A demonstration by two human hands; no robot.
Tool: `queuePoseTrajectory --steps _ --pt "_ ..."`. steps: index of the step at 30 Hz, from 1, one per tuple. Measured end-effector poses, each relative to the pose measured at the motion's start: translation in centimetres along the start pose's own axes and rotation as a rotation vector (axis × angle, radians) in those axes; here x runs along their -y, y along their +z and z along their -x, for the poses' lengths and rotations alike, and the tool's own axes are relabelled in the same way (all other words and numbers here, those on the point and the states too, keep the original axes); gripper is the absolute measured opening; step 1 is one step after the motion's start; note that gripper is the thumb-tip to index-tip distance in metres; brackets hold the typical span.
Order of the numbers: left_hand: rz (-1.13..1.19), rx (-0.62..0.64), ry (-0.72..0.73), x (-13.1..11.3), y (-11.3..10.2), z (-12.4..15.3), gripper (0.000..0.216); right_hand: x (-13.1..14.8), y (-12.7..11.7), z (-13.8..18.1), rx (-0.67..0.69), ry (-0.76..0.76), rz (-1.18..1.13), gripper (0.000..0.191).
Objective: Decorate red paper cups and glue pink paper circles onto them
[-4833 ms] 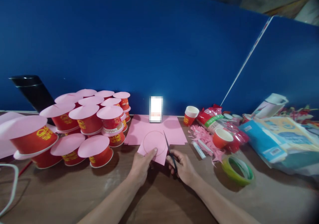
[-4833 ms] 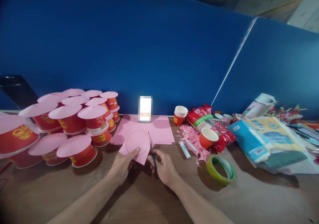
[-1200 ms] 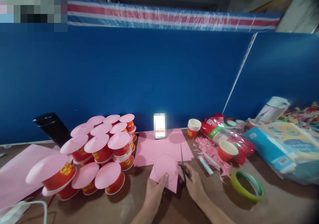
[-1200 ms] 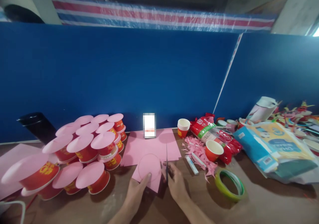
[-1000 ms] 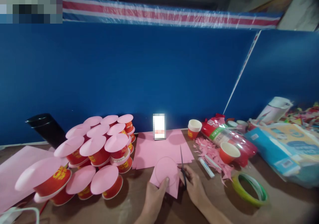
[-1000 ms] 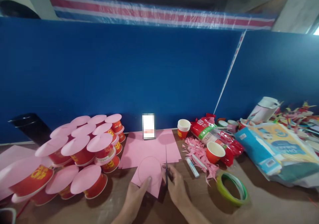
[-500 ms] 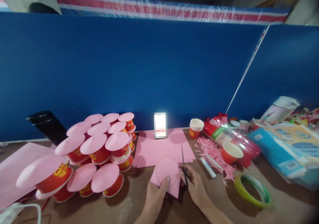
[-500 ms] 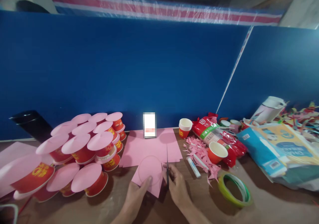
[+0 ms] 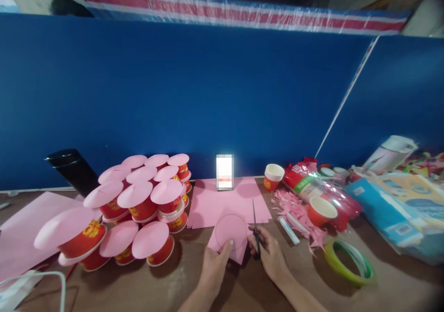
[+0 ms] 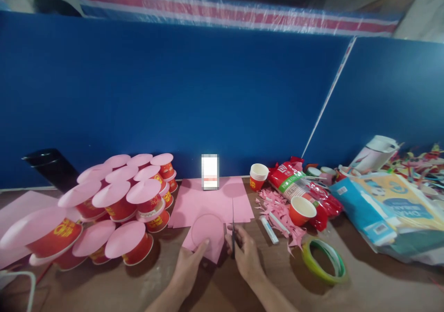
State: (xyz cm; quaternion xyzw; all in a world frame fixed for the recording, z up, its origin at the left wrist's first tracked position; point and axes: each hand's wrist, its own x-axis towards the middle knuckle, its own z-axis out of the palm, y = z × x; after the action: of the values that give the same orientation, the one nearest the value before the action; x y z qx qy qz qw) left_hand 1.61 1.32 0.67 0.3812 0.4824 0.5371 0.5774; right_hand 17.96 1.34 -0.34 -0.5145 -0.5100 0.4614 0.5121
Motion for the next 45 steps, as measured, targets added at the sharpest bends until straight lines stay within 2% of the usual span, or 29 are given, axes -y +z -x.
queuePoseTrajectory --steps 3,6,9,16,21,33,38,41,45 --pt "-0.045 -0.025 -0.020 0.3 -0.3 -0.2 0.044 0.1 0.1 0.0 0.011 -0.005 -0.021 0.041" --pt "-0.051 0.008 -0.014 0.4 -0.3 -0.2 0.042 0.2 0.1 0.1 0.019 -0.023 -0.017 0.038" --pt "0.029 0.045 -0.007 0.2 -0.2 -0.2 0.041 0.2 0.0 0.2 0.019 -0.015 0.007 0.038" --pt "0.219 -0.015 -0.096 0.9 -0.2 -0.5 0.051 -0.3 -0.1 0.1 0.018 -0.027 0.031 0.040" --pt "0.201 -0.023 -0.096 1.6 -0.5 -0.8 0.051 0.0 0.0 0.2 0.025 -0.011 0.029 0.042" --pt "0.201 -0.005 -0.100 1.2 -0.3 -0.6 0.048 -0.1 0.0 0.2 0.022 -0.006 0.025 0.041" --pt "0.202 -0.045 -0.118 1.4 -0.3 -0.7 0.051 -0.1 0.0 0.4 -0.011 -0.038 0.064 0.040" --pt "0.307 -0.044 -0.158 0.9 -0.4 -0.7 0.048 -0.1 -0.1 0.3 -0.049 -0.051 0.168 0.031" --pt "0.580 -0.082 -0.283 -0.2 -0.5 -0.8 0.027 0.1 -0.3 -0.3 -0.080 -0.028 0.198 0.038"
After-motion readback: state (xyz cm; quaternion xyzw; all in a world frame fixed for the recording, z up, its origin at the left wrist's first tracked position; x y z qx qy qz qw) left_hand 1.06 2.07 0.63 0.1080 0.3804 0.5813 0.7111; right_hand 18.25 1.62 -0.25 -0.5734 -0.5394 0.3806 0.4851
